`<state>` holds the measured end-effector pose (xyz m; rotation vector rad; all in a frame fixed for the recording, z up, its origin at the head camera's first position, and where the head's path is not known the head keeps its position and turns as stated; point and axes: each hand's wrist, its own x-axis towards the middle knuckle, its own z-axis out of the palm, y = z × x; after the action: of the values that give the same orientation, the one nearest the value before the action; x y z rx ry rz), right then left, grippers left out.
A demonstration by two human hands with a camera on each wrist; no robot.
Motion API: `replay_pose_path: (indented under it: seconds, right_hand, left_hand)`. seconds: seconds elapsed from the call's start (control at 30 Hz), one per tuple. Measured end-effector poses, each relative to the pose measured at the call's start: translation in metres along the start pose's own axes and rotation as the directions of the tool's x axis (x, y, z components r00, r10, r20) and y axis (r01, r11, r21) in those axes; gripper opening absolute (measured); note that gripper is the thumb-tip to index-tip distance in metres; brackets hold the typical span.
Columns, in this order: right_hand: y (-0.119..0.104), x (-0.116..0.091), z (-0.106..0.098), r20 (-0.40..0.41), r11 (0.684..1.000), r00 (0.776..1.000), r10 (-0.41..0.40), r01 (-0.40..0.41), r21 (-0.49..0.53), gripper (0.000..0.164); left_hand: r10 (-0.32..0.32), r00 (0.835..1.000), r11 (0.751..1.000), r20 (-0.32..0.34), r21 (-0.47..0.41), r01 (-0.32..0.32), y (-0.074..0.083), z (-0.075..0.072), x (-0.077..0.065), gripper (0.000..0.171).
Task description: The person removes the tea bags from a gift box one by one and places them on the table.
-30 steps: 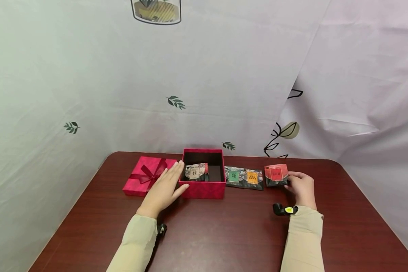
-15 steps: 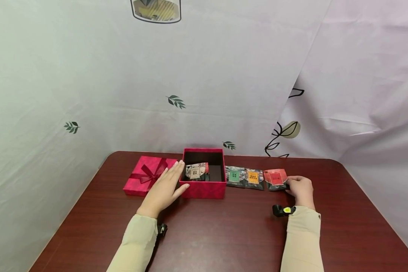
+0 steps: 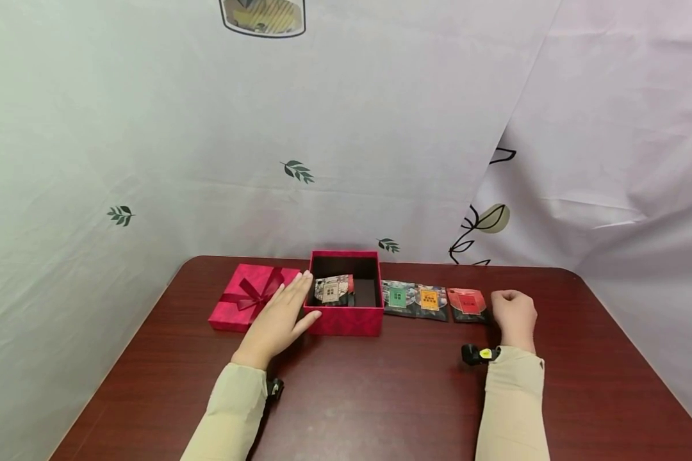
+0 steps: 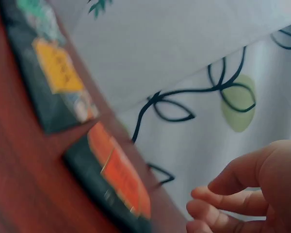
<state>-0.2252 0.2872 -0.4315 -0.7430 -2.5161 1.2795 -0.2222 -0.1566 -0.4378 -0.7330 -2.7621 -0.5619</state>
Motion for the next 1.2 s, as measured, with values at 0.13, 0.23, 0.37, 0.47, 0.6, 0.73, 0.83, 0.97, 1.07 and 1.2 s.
replay_pose_path:
  seconds: [0.13,0.23,0.37,0.47,0.6,0.73,0.83,0.97,1.07,1.2]
  right_hand:
    - [-0.014,-0.003,0.0,0.009,0.998,0.999,-0.031,0.03,0.057,0.04]
    - [-0.026,-0.006,0.003,-0.001,0.994,0.996,-0.092,0.092,0.055,0.037]
    - [-0.042,-0.013,0.008,0.012,0.984,0.987,-0.161,0.16,0.077,0.034]
    - [-0.053,-0.019,0.012,0.039,0.969,0.979,-0.2,0.192,0.154,0.032]
    - [-0.068,-0.029,0.016,0.085,0.93,0.962,-0.258,0.223,0.293,0.029]
    - [-0.081,-0.042,0.019,0.12,0.898,0.946,-0.301,0.239,0.369,0.028]
    - [-0.09,-0.051,0.022,0.135,0.889,0.938,-0.319,0.247,0.386,0.027]
    - [-0.098,-0.058,0.031,0.155,0.875,0.923,-0.353,0.268,0.402,0.024]
    - [-0.102,-0.062,0.042,0.174,0.852,0.904,-0.39,0.283,0.439,0.022]
    - [-0.105,-0.065,0.057,0.211,0.825,0.882,-0.421,0.276,0.493,0.019]
  left_hand:
    - [-0.001,1.0,1.0,0.0,-0.002,0.001,0.0,-0.001,0.0,0.077]
    - [-0.002,1.0,1.0,0.001,-0.001,0.002,0.0,0.0,0.0,0.077]
    - [-0.001,1.0,1.0,-0.003,0.002,0.001,0.0,0.001,0.0,0.077]
    - [-0.003,1.0,1.0,-0.003,0.0,0.003,0.0,0.002,0.0,0.077]
    - [-0.006,1.0,1.0,-0.003,-0.005,0.006,0.0,0.001,0.0,0.077]
    - [-0.006,1.0,1.0,-0.004,-0.006,0.006,0.0,0.001,0.0,0.077]
    - [-0.002,1.0,1.0,-0.003,-0.003,0.002,0.0,0.001,0.0,0.077]
    - [0.006,1.0,1.0,-0.012,-0.002,-0.006,0.0,0.001,0.0,0.076]
    - [0.01,1.0,1.0,-0.016,-0.001,-0.01,0.0,0.001,0.0,0.075]
    - [0.015,1.0,1.0,-0.014,0.005,-0.015,-0.001,0.002,0.0,0.076]
